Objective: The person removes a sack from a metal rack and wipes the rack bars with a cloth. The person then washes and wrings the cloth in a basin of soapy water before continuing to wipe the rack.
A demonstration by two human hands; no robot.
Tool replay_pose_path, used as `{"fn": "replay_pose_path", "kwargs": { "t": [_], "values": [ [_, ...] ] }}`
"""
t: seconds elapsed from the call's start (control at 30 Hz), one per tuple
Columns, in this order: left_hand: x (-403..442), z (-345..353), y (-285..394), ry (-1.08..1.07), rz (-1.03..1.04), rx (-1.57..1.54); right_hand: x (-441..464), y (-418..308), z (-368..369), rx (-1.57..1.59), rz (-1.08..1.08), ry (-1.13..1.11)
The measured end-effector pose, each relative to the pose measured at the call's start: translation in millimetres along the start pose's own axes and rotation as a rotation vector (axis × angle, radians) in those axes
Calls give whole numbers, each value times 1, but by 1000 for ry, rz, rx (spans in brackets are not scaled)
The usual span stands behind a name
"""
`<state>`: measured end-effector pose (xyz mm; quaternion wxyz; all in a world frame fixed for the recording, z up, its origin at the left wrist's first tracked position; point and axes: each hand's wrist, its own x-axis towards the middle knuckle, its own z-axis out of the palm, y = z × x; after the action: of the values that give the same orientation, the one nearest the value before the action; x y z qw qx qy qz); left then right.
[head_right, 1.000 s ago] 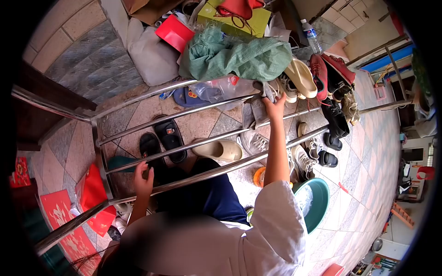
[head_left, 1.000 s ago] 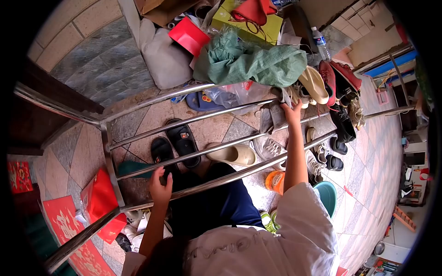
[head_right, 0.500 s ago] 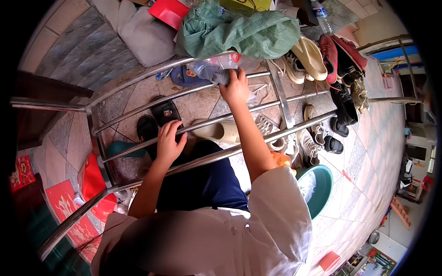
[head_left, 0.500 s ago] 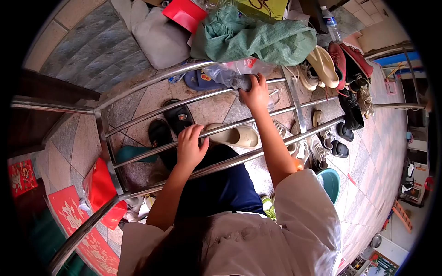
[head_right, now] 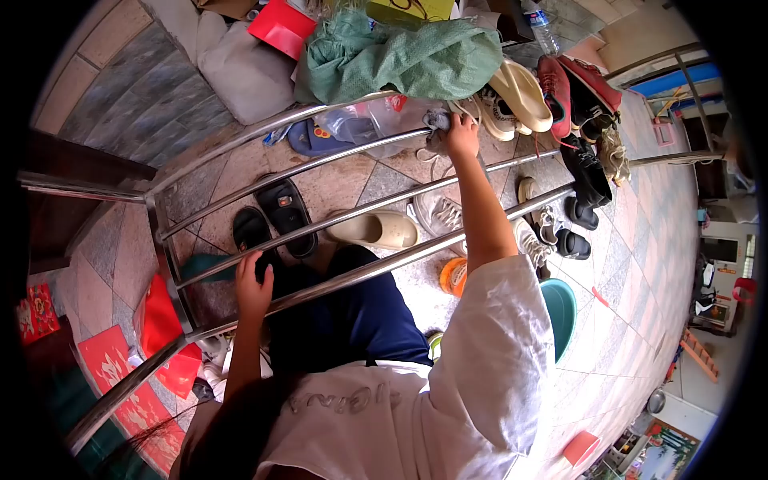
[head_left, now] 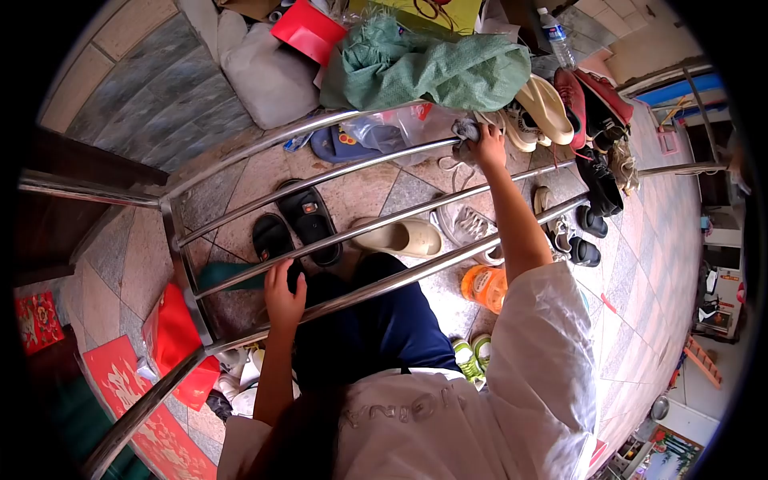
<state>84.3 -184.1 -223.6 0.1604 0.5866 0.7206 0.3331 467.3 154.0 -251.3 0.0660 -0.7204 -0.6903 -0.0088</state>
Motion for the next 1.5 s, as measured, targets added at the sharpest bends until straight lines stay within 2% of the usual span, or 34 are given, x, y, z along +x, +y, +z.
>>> {"fn": "replay_pose_path", "kwargs": {
  "t": [0.07, 0.17, 0.2, 0.33, 0.37, 0.43, 0.53, 0.57, 0.63, 0.67, 0.7, 0.77, 0.8, 0.83, 0.9, 0.97, 1.0, 1.03, 1.1, 1.13, 1.2, 1.3, 1.33, 1.43, 1.5],
  "values": [
    [0, 7, 5, 3, 18, -40, -3, -9, -10, 12, 2, 40],
    [8, 3, 24, -16, 44, -68, -23, -28, -73, 80, -146, 363],
    [11, 4, 27, -26, 43, -88, -27, -30, -96, 44, -180, 382],
    [12, 18, 24, -98, 88, -133, -28, -8, -109, -160, -225, 281],
    [11, 26, 24, -109, 114, -140, -28, 6, -90, -154, -184, 121],
    [10, 34, 34, -123, 139, -144, -41, 23, -47, -163, -141, -58],
    [12, 34, 41, -133, 164, -157, -41, 17, -38, -88, -38, -39],
    [11, 32, 42, -124, 168, -162, -38, 15, -42, -187, -26, -108],
    [10, 28, 40, -125, 130, -232, -36, 13, -55, -96, 30, -214],
    [13, 30, 40, -120, 117, -274, -28, 20, -55, 149, 69, -189],
    [17, 37, 34, -127, 61, -332, -5, 41, -20, 647, 15, 11],
    [41, 37, 45, -248, -233, -556, -1, -5, -93, 1394, 507, -186],
    [54, 46, 40, -255, -243, -659, 9, -17, -110, 1550, 554, -208],
    [72, 47, 49, -267, -252, -663, 23, -24, -116, 1615, 577, -218],
    [100, 48, 67, -274, -262, -757, 62, -52, -123, 1572, 782, -238],
    [112, 63, 74, -221, -238, -912, 93, -90, -109, 1123, 972, -6],
    [116, 64, 82, -211, -250, -957, 105, -94, -90, 1233, 1034, -56],
    [120, 50, 104, -273, -386, -972, 111, -103, -88, 1327, 1115, -64],
    [128, 44, 115, -290, -583, -1139, 136, -83, -7, 1754, 640, 16],
    [133, 39, 117, -311, -606, -1192, 129, -99, -21, 1821, 620, -74],
    [146, 24, 119, -215, -605, -1234, 98, -121, -52, 1930, 587, -267],
    [176, -8, 120, -98, -702, -1393, 42, -151, -113, 2050, 434, -420],
    [186, -19, 120, -50, -680, -1360, 21, -162, -139, 2011, 376, -466],
    [211, -31, 100, -58, -681, -1308, -20, -174, -181, 1855, 350, -733],
    [210, -31, 81, -298, -716, -1547, -31, -172, -173, 1990, 232, -951]
  ]
}}
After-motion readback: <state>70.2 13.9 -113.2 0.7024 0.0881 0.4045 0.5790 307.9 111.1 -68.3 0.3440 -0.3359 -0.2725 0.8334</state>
